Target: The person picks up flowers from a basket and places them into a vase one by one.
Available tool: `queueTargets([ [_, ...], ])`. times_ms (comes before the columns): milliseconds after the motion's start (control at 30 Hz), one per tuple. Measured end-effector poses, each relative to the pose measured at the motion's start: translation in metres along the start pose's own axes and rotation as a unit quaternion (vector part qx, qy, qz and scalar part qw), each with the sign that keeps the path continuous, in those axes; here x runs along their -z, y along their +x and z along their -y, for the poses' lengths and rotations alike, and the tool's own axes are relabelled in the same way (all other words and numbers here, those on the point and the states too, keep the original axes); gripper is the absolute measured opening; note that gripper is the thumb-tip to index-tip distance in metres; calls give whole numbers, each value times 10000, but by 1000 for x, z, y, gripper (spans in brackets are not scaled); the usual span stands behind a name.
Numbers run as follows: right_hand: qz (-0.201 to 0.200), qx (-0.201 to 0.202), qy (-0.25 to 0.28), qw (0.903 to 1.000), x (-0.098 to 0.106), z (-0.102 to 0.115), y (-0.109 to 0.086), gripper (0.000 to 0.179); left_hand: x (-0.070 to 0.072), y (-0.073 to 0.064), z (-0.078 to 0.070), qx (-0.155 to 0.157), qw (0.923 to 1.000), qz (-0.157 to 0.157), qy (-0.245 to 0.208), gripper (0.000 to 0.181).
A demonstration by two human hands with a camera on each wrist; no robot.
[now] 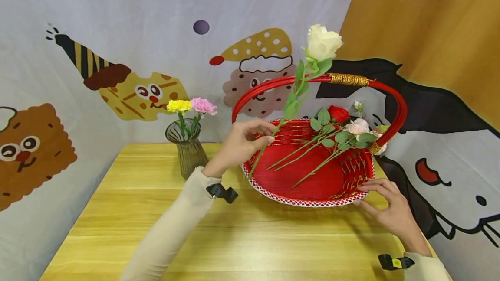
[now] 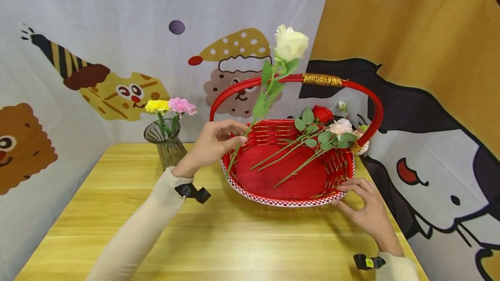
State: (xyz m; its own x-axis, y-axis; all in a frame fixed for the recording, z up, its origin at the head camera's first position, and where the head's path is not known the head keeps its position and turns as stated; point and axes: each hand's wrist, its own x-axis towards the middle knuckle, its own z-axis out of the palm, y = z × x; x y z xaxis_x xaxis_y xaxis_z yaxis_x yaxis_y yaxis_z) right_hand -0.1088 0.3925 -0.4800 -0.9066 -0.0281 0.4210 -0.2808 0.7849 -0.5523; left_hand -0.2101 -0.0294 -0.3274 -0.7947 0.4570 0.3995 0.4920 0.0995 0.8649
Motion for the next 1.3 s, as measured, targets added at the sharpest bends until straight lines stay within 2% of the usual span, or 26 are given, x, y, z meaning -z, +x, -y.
queueTargets([
  [200,4,-8,14,10000,0,-1,0,36,16,-3,-2,-112,9993,-348,-23,20],
  [400,9,-3,32,10000,1,0,-1,37,34,-10,-2,-96,9970,-763,-106,21],
  [633,-38,102,108,9999,1,1,1,39,56,-18,1,-203,9925,-1208,58,21],
  [867,20,-5,26,10000,1,0,0,37,73,-29,2,-2,9870,-1605,21,24],
  [1100,9,-18,-2,10000,1,-1,-2,38,92,-34,0,-402,9808,-1903,-167,27],
  [1300,-63,126,65,9999,0,0,0,41,112,-40,-6,-423,9749,-2182,-151,30],
])
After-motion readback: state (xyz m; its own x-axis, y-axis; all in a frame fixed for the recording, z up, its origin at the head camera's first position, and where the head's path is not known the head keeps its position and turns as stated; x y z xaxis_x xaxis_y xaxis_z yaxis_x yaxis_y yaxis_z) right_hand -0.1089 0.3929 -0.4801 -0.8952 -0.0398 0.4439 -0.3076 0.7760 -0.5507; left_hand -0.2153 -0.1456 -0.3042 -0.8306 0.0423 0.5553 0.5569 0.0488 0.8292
